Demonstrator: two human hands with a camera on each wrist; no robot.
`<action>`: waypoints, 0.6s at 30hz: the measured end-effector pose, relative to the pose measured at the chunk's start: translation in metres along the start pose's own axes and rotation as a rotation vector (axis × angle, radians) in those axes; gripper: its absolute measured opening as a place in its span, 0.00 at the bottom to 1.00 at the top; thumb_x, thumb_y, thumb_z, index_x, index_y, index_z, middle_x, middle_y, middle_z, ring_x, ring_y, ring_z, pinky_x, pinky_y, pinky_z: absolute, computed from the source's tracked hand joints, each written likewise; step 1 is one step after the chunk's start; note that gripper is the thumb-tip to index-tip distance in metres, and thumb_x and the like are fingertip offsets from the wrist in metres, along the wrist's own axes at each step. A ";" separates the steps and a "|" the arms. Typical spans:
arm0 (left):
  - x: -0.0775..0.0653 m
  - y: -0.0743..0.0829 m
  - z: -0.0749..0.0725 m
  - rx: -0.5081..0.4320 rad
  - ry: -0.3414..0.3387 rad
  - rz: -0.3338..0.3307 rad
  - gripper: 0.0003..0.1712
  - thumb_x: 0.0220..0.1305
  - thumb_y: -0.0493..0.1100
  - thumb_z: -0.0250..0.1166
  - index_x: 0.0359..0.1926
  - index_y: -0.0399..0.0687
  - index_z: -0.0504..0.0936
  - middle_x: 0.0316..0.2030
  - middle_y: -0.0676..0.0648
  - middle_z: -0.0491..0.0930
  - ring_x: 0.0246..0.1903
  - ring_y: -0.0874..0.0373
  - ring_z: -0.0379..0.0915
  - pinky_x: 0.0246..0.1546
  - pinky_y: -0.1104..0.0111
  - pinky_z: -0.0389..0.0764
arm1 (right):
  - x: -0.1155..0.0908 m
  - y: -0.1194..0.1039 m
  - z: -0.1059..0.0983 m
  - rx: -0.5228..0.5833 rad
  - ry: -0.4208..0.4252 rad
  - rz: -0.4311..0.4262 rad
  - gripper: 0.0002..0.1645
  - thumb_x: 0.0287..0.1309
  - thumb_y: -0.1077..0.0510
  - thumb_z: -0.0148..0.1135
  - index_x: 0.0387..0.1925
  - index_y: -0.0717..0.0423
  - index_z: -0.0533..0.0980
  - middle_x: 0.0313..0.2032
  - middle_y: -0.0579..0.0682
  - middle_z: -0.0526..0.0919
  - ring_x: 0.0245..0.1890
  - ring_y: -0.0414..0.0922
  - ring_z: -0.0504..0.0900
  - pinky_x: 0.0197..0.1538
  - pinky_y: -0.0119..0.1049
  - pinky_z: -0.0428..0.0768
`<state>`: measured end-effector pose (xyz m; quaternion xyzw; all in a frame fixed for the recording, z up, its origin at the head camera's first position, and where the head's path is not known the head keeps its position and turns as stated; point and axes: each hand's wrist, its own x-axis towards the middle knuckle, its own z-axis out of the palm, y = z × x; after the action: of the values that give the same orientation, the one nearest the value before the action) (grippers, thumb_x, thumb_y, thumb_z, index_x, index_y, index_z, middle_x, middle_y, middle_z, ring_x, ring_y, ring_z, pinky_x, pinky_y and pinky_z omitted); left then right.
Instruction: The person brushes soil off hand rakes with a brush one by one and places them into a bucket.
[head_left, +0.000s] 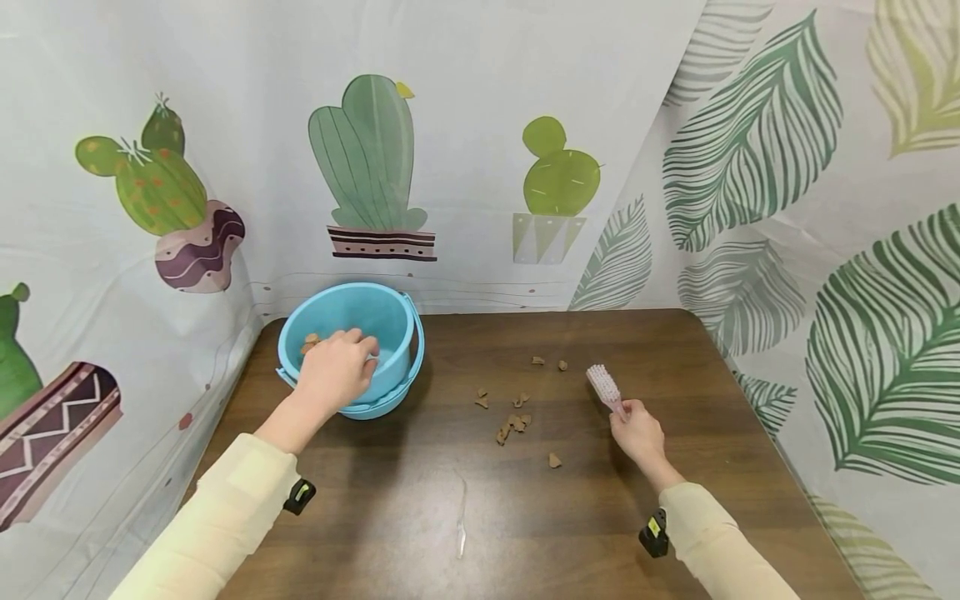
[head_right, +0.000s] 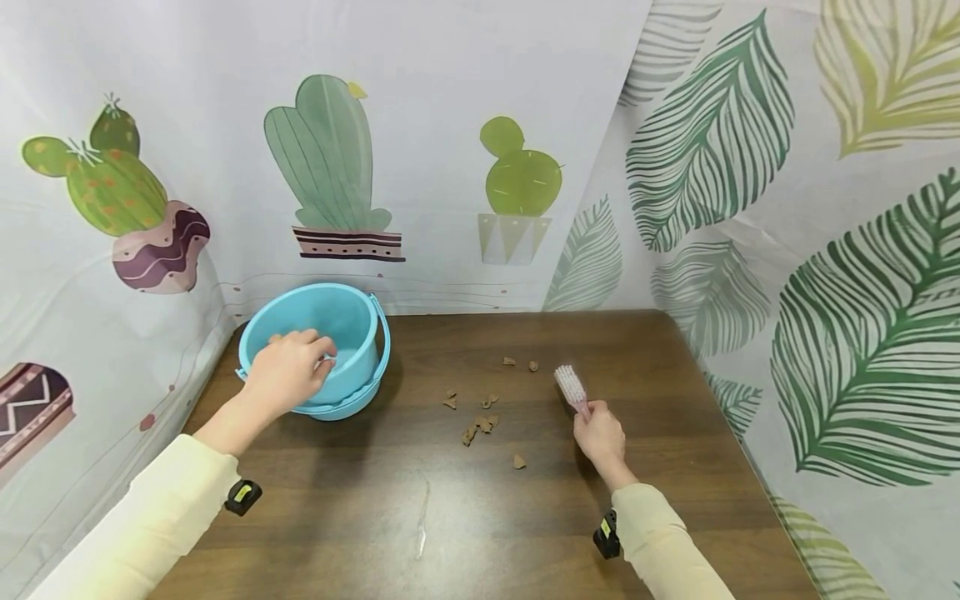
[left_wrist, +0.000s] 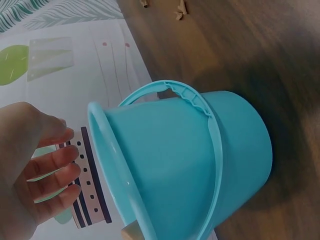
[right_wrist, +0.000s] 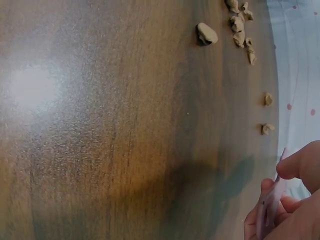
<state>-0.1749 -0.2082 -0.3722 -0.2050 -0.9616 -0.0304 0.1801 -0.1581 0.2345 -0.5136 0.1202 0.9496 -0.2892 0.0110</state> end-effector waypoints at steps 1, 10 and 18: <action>0.000 0.000 0.000 0.001 0.001 0.004 0.04 0.51 0.39 0.66 0.31 0.44 0.81 0.24 0.47 0.74 0.24 0.50 0.71 0.16 0.63 0.70 | 0.000 0.000 0.001 -0.002 0.008 0.004 0.24 0.55 0.56 0.51 0.51 0.69 0.68 0.44 0.69 0.78 0.43 0.65 0.77 0.43 0.56 0.71; -0.004 0.001 0.002 0.008 0.018 0.026 0.05 0.51 0.39 0.66 0.31 0.44 0.81 0.24 0.47 0.74 0.24 0.49 0.71 0.18 0.63 0.72 | 0.004 0.004 0.008 -0.012 0.078 0.049 0.18 0.54 0.58 0.50 0.43 0.69 0.65 0.35 0.71 0.78 0.37 0.67 0.77 0.41 0.57 0.70; -0.005 0.002 0.003 0.019 -0.013 0.013 0.05 0.52 0.40 0.66 0.31 0.44 0.81 0.24 0.47 0.74 0.25 0.50 0.71 0.19 0.63 0.72 | 0.011 0.009 0.016 -0.011 0.118 0.077 0.16 0.53 0.58 0.52 0.38 0.70 0.67 0.35 0.70 0.76 0.38 0.66 0.76 0.42 0.57 0.70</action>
<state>-0.1708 -0.2081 -0.3768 -0.2096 -0.9616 -0.0186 0.1761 -0.1676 0.2358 -0.5330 0.1736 0.9449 -0.2757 -0.0334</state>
